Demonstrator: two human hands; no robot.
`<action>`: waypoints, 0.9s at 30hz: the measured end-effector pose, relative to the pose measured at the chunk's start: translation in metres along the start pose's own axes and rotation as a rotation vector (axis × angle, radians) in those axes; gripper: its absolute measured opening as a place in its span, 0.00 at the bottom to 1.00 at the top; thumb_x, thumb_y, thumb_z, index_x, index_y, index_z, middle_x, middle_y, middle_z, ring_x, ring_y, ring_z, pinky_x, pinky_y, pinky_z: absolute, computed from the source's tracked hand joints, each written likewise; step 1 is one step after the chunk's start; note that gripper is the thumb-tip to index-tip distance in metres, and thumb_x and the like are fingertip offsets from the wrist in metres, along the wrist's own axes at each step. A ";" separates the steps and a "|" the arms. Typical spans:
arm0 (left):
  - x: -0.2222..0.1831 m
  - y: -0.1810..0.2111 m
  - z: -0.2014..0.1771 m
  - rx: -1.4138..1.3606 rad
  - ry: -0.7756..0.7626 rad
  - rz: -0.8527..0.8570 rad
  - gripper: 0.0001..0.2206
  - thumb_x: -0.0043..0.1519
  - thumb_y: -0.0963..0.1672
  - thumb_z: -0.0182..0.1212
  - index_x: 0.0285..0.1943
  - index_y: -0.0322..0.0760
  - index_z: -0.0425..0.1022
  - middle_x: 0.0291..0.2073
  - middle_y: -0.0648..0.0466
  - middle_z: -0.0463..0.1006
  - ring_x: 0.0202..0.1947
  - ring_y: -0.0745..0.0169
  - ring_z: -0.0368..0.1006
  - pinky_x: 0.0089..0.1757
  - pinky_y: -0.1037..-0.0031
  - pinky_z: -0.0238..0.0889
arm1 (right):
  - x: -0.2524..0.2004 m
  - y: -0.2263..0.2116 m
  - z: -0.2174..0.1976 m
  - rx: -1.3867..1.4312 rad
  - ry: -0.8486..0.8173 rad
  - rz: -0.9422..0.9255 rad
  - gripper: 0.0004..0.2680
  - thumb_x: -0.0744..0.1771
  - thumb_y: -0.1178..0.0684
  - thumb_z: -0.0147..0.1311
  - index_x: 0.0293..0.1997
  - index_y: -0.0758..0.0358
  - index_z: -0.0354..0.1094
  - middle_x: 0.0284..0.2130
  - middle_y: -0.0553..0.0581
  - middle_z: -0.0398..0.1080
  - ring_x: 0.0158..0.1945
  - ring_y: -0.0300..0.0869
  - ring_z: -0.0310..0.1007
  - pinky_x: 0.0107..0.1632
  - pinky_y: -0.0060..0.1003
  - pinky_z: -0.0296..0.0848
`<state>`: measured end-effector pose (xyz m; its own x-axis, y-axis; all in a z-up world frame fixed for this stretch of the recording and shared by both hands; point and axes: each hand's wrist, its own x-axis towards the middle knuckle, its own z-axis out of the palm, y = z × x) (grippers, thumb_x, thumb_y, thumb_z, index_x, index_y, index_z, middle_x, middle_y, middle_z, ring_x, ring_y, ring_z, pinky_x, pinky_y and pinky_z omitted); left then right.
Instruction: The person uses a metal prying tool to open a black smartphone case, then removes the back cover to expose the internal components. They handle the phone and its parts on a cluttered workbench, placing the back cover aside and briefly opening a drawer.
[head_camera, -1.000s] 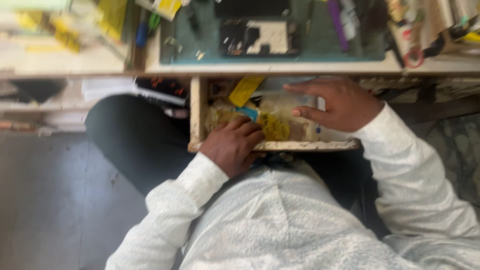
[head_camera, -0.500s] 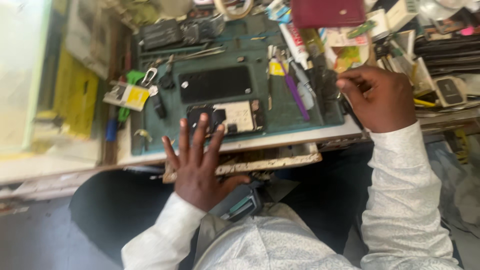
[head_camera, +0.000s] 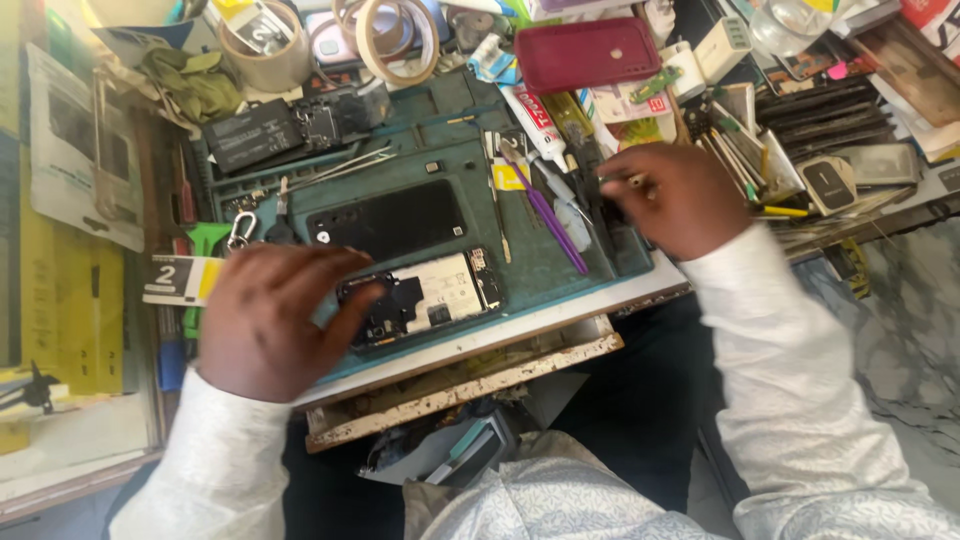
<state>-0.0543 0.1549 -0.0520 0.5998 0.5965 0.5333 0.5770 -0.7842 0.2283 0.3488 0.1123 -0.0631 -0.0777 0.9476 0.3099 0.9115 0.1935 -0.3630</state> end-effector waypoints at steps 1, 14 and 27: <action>-0.001 -0.001 0.002 -0.012 -0.003 0.017 0.10 0.58 0.47 0.73 0.43 0.41 0.84 0.41 0.53 0.85 0.42 0.54 0.80 0.47 0.63 0.68 | 0.006 -0.003 0.010 0.003 -0.029 -0.042 0.06 0.67 0.53 0.63 0.48 0.57 0.77 0.38 0.58 0.78 0.32 0.47 0.78 0.35 0.42 0.74; -0.038 -0.019 -0.006 -0.091 0.039 -0.149 0.07 0.59 0.47 0.71 0.40 0.40 0.84 0.35 0.54 0.84 0.36 0.56 0.78 0.39 0.65 0.63 | 0.038 -0.017 0.044 -0.079 -0.147 0.189 0.13 0.61 0.53 0.66 0.49 0.60 0.77 0.33 0.59 0.76 0.32 0.49 0.76 0.36 0.44 0.73; -0.023 -0.012 0.004 -0.157 -0.016 -0.117 0.08 0.58 0.46 0.70 0.40 0.38 0.84 0.33 0.53 0.83 0.32 0.56 0.78 0.34 0.66 0.66 | 0.029 0.001 0.017 0.354 0.039 0.303 0.08 0.69 0.54 0.45 0.42 0.63 0.73 0.22 0.52 0.67 0.25 0.39 0.62 0.30 0.38 0.61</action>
<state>-0.0729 0.1514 -0.0709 0.5433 0.6871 0.4825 0.5508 -0.7254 0.4128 0.3409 0.1447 -0.0692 0.1921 0.9658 0.1743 0.6963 -0.0089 -0.7177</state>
